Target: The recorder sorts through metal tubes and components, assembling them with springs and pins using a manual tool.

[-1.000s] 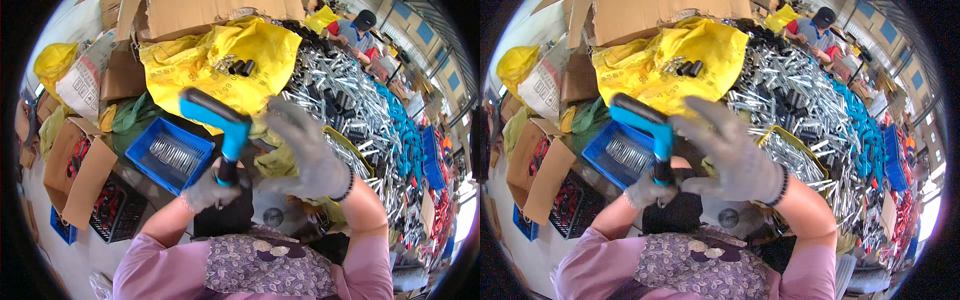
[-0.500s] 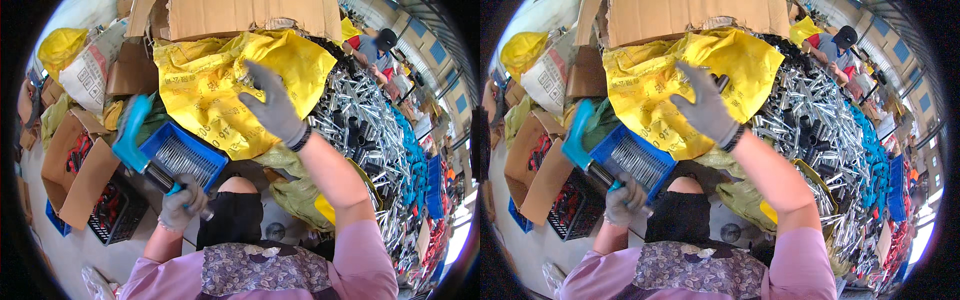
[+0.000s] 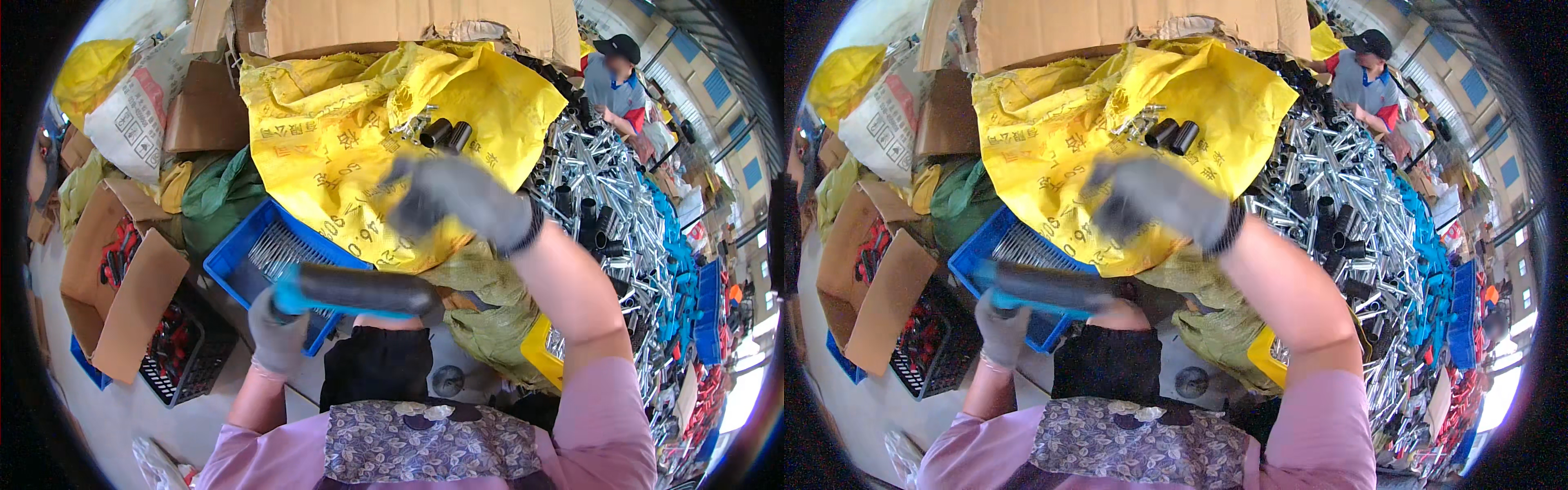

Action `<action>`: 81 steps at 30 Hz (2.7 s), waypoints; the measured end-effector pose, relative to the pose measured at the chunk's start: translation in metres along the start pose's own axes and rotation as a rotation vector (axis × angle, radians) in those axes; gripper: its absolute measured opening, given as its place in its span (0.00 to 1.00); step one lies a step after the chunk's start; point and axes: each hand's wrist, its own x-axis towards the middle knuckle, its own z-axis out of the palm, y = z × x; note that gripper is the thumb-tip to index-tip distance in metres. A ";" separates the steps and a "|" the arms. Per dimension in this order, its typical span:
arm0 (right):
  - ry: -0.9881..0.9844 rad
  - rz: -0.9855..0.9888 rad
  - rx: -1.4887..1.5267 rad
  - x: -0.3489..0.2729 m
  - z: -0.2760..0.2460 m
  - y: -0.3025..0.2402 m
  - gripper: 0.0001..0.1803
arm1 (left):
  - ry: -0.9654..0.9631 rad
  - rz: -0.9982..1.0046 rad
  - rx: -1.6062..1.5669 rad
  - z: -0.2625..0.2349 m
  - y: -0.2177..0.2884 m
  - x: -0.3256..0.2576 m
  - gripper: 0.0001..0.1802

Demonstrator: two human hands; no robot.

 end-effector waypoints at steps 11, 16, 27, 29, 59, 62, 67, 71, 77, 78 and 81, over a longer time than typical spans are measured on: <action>0.726 0.063 -1.518 0.172 -0.187 0.044 0.25 | -0.229 -0.645 -1.373 0.033 0.028 -0.003 0.34; 0.618 0.010 -1.752 0.142 -0.169 0.044 0.23 | -0.251 -0.660 -1.496 0.066 0.034 0.001 0.32; 0.764 -0.346 -1.053 -0.033 -0.076 0.075 0.15 | -0.264 -0.654 -1.349 0.092 0.069 -0.012 0.35; 0.805 -0.288 -1.009 -0.039 -0.066 0.087 0.16 | -0.336 -0.669 -1.389 0.097 0.068 -0.018 0.32; 0.956 -0.173 -0.255 -0.246 0.133 0.118 0.13 | -0.718 -0.493 -1.153 0.102 0.117 -0.101 0.35; 0.921 -0.046 0.027 -0.264 0.138 0.128 0.13 | -0.803 -0.785 -1.421 0.110 0.097 -0.104 0.26; 0.943 -0.381 -0.342 -0.278 0.132 0.153 0.12 | -0.850 -0.739 -1.386 0.123 0.099 -0.101 0.27; 0.882 -0.040 0.086 -0.281 0.141 0.151 0.13 | -0.938 -0.586 -1.297 0.126 0.107 -0.097 0.28; 1.283 -0.203 -0.616 -0.280 0.023 0.167 0.15 | -0.804 -0.646 -1.252 0.128 0.126 -0.099 0.31; 1.294 -0.031 -0.898 -0.292 -0.019 0.155 0.14 | -0.740 -0.686 -1.190 0.128 0.132 -0.096 0.32; 0.789 0.745 -1.511 -0.322 -0.095 0.172 0.16 | -0.743 -0.724 -1.238 0.130 0.135 -0.090 0.31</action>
